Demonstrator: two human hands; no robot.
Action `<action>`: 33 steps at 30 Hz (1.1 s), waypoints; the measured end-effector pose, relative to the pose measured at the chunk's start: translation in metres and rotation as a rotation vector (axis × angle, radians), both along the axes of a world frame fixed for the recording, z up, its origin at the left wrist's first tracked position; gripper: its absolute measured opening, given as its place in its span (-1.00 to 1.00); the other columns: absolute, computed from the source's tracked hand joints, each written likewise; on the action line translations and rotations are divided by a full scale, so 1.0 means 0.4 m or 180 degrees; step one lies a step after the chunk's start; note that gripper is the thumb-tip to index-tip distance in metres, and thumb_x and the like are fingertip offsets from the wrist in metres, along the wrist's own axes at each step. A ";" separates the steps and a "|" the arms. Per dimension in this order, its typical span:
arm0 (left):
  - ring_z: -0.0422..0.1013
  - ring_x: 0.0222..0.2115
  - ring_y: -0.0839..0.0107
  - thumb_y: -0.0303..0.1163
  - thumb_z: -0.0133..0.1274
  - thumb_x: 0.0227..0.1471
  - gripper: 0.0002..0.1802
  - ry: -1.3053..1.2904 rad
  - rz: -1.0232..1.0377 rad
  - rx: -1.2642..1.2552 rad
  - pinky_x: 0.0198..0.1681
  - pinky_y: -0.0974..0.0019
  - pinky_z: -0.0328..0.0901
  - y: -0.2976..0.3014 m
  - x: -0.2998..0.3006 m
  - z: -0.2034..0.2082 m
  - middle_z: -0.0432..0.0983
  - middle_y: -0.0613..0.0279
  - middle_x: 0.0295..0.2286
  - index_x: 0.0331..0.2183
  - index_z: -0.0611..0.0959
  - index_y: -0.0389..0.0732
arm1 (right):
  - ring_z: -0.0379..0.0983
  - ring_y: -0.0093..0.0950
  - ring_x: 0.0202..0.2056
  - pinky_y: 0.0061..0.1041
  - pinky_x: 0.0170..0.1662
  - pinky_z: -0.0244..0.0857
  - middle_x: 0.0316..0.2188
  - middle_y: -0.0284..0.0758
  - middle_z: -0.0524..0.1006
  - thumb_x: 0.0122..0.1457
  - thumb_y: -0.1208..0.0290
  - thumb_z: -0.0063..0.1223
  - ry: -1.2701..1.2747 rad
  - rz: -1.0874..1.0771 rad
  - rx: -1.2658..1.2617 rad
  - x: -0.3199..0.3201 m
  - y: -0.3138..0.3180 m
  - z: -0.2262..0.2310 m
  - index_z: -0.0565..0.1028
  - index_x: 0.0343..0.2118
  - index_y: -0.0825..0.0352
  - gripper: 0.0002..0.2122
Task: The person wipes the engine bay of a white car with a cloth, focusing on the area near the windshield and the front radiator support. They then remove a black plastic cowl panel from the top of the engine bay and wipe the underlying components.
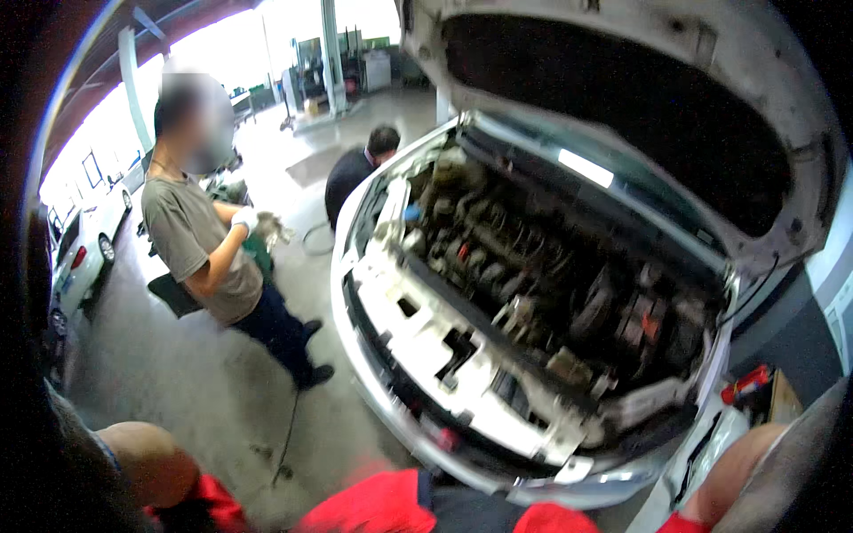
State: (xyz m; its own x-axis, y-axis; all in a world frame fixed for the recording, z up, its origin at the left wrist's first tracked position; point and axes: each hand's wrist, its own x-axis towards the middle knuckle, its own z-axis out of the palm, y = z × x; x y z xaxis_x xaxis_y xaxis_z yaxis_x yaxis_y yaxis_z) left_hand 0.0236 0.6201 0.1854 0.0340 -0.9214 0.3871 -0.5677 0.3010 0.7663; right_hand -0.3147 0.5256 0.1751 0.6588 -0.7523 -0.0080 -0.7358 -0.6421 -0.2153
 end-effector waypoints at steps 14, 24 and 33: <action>0.47 -0.10 0.43 -0.53 0.04 0.23 -0.58 -0.0082 0.0169 -0.0142 -0.01 0.40 0.35 -0.072 -0.056 -0.127 0.56 0.09 -0.11 0.12 0.56 -0.31 | 0.52 -0.30 -0.17 -0.30 -0.07 0.44 -0.15 -0.14 0.53 0.06 0.38 0.22 -0.0124 -0.0370 0.0334 -0.085 0.019 -0.126 0.51 0.08 0.42 -0.52; 0.49 -0.16 0.46 -0.60 0.03 0.21 -0.58 0.0157 0.0334 -0.0789 -0.07 0.42 0.38 -0.194 -0.090 -0.025 0.59 0.08 -0.18 0.11 0.56 -0.35 | 0.54 -0.31 -0.25 -0.29 -0.14 0.46 -0.24 -0.17 0.55 0.03 0.34 0.27 0.0095 -0.0823 0.0555 -0.200 0.197 -0.061 0.53 0.04 0.41 -0.52; 0.55 -0.35 -0.14 -0.29 0.11 0.12 -0.76 -0.1628 -0.0676 0.1389 -0.28 -0.06 0.41 -0.378 -0.305 -0.429 0.59 -0.19 -0.44 -0.23 0.62 -0.26 | 0.56 -0.32 -0.34 -0.29 -0.20 0.47 -0.33 -0.19 0.58 0.00 0.30 0.31 0.0033 -0.0765 0.0746 -0.231 0.215 -0.046 0.55 0.00 0.40 -0.52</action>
State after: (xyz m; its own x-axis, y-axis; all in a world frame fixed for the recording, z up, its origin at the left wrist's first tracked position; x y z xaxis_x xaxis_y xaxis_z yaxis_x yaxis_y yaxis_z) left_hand -0.0983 0.4687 0.0138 -0.2516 -0.9627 -0.0999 -0.8519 0.1712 0.4949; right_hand -0.4070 0.6116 0.1567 0.4617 -0.8630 -0.2050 -0.8631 -0.3837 -0.3284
